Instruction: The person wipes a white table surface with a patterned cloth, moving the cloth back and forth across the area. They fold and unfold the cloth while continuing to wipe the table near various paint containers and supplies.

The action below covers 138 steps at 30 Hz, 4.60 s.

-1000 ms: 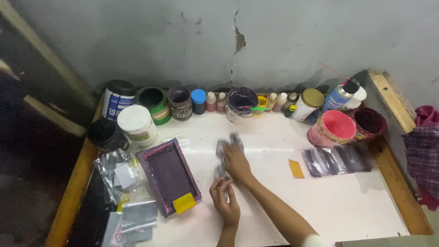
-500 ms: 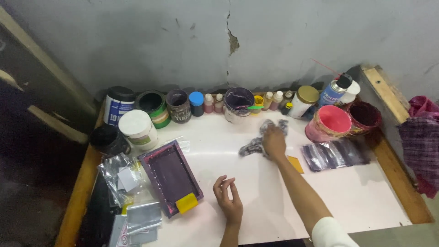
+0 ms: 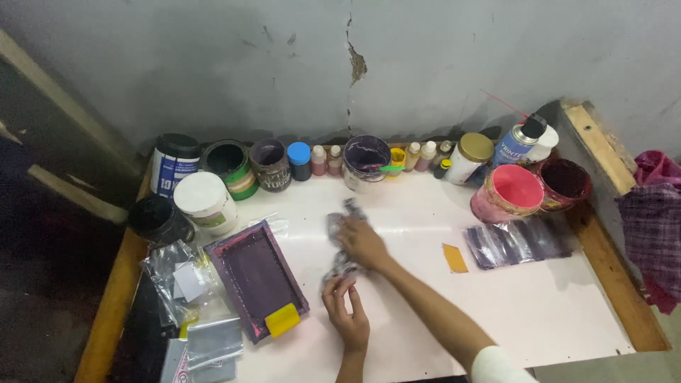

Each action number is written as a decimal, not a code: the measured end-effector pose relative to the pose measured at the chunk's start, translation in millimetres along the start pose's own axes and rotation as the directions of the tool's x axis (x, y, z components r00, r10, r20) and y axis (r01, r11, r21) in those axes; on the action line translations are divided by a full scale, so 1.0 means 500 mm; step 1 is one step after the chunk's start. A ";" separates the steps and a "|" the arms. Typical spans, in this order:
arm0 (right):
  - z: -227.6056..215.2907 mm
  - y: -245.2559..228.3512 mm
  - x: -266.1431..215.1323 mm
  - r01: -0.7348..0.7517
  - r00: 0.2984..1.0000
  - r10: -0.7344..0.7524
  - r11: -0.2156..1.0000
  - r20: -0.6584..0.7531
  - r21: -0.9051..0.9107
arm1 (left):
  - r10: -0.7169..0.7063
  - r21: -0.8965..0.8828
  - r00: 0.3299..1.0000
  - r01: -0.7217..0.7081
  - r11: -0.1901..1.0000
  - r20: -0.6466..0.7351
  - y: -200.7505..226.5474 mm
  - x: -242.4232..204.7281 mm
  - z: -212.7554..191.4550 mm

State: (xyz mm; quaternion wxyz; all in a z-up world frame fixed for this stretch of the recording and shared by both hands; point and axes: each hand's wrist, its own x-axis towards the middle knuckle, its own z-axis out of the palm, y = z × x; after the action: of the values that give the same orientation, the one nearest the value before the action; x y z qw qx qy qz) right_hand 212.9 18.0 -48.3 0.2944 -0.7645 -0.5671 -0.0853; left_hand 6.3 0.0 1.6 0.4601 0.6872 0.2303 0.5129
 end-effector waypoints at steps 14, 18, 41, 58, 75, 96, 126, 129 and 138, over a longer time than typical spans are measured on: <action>-0.072 0.086 0.015 -0.183 0.981 0.140 0.893 -0.132 -0.410 | 0.000 -0.011 1.000 0.000 1.000 0.024 0.020 0.017 0.020; -0.069 -0.026 0.002 -0.270 0.950 0.262 0.962 0.172 0.025 | -0.005 0.054 0.999 0.003 0.999 0.032 -0.013 -0.004 0.020; -0.213 0.036 -0.073 -0.572 0.820 0.569 0.819 0.058 0.047 | 0.012 0.063 0.999 -0.016 0.998 0.049 -0.006 -0.004 0.013; -0.201 -0.241 -0.357 -0.365 0.903 0.390 0.918 0.179 -0.156 | 0.064 0.117 0.996 -0.072 0.991 0.070 -0.005 -0.011 0.011; -0.037 -0.152 -0.101 -0.181 0.983 0.181 0.924 -0.033 -0.336 | -0.148 0.192 0.988 0.138 0.972 0.041 -0.033 -0.028 0.005; -0.166 -0.083 -0.199 -0.573 0.803 0.596 0.778 0.014 -0.256 | -0.247 0.168 0.967 0.236 0.957 0.053 -0.013 -0.010 -0.001; -0.047 -0.164 -0.003 0.259 0.914 -0.324 0.930 0.246 0.261 | 0.023 -0.031 0.999 -0.021 0.999 0.042 0.034 -0.001 -0.027; -0.080 -0.169 0.105 -0.020 0.988 -0.019 0.968 0.152 0.251 | 0.040 -0.067 0.999 -0.039 0.997 0.021 0.035 0.000 -0.023; 0.004 -0.185 0.117 -0.230 0.920 0.221 0.973 0.323 -0.011 | 0.077 -0.035 0.997 -0.077 0.996 -0.008 0.042 0.013 -0.025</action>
State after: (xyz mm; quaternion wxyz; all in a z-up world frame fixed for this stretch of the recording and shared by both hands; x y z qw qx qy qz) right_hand 147.4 83.6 10.1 0.2162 -0.8241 -0.5169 0.0827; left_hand -5.9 0.1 23.6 0.4513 0.6854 0.1960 0.5367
